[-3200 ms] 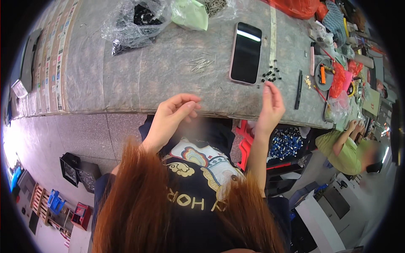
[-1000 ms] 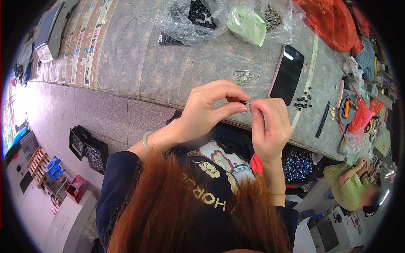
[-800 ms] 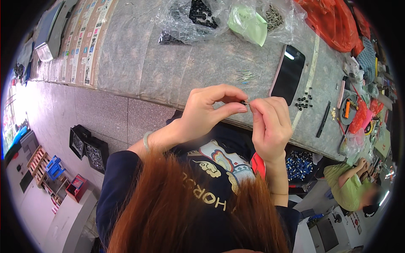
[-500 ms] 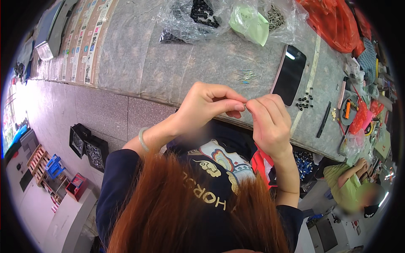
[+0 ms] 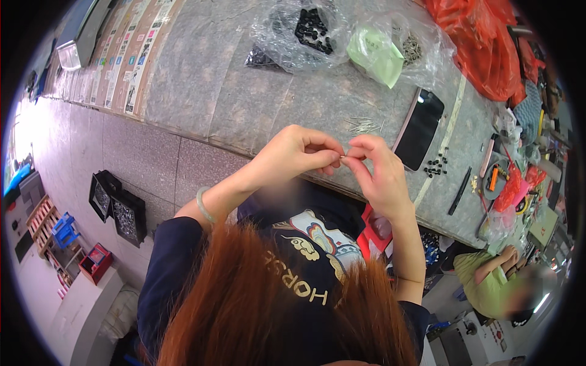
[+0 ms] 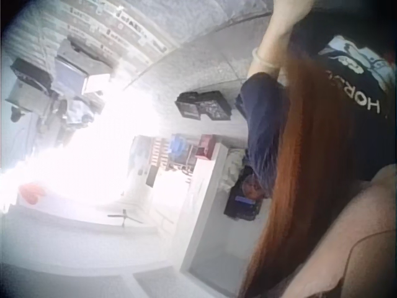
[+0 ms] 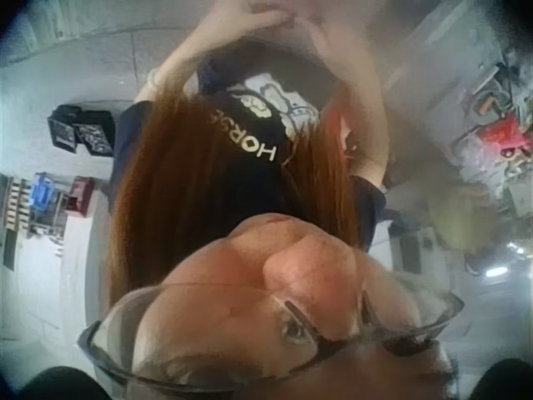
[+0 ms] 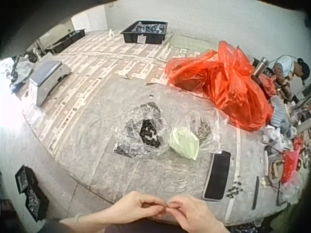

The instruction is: Inserting small metal pins into black plastic component housings at an industrial assembly table.

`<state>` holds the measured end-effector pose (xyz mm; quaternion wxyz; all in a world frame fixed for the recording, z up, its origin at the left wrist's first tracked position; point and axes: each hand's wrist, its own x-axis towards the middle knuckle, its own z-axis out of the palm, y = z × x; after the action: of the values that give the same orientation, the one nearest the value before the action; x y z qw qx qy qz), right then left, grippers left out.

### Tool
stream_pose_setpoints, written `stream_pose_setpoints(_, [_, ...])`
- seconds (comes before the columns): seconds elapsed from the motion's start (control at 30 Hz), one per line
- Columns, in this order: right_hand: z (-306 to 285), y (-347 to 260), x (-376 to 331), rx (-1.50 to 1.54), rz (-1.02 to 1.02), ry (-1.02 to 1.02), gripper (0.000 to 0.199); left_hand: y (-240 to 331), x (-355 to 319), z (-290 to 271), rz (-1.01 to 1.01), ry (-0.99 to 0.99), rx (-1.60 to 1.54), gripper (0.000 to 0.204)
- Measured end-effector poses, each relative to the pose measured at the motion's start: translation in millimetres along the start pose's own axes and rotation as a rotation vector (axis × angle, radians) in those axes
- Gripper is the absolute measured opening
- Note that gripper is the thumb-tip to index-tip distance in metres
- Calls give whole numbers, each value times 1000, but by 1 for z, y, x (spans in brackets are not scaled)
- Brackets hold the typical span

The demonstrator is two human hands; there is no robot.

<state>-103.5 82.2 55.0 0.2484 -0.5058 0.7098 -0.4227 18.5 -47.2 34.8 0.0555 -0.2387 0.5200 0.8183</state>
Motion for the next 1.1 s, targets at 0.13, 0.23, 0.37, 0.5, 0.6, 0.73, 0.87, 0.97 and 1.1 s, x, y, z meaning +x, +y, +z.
stream_pose_setpoints(0.13, [5, -5, 16, -53, -86, -125, 22, 0, -6, -10, -48, 26, 4, 19])
stream_pose_setpoints(0.23, [11, -10, 29, -172, -132, -179, 16, 0, -9, -17, 4, 108, -49, 19])
stream_pose_setpoints(0.37, [18, -13, 35, -145, -72, -70, 11, 1, -9, -25, 127, 160, -168, 18])
stream_pose_setpoints(0.5, [24, -13, 35, -144, -64, 26, 11, -8, -4, -26, 150, 155, -286, 17])
stream_pose_setpoints(0.6, [26, -17, 28, -112, 83, 111, 12, -12, -3, -25, 4, 128, -604, 18])
stream_pose_setpoints(0.73, [26, -14, 22, -160, 53, 150, 12, -14, -1, -27, -75, 27, -776, 18])
stream_pose_setpoints(0.87, [27, -12, 23, -217, -40, 202, 12, -16, 0, -23, -73, -26, -792, 17])
stream_pose_setpoints(0.97, [25, -11, 19, -249, -82, 222, 12, -14, 0, -21, -81, -9, -760, 17])
stream_pose_setpoints(1.1, [24, -9, 19, -306, -150, 206, 13, -12, 0, -16, -87, 5, -739, 16])
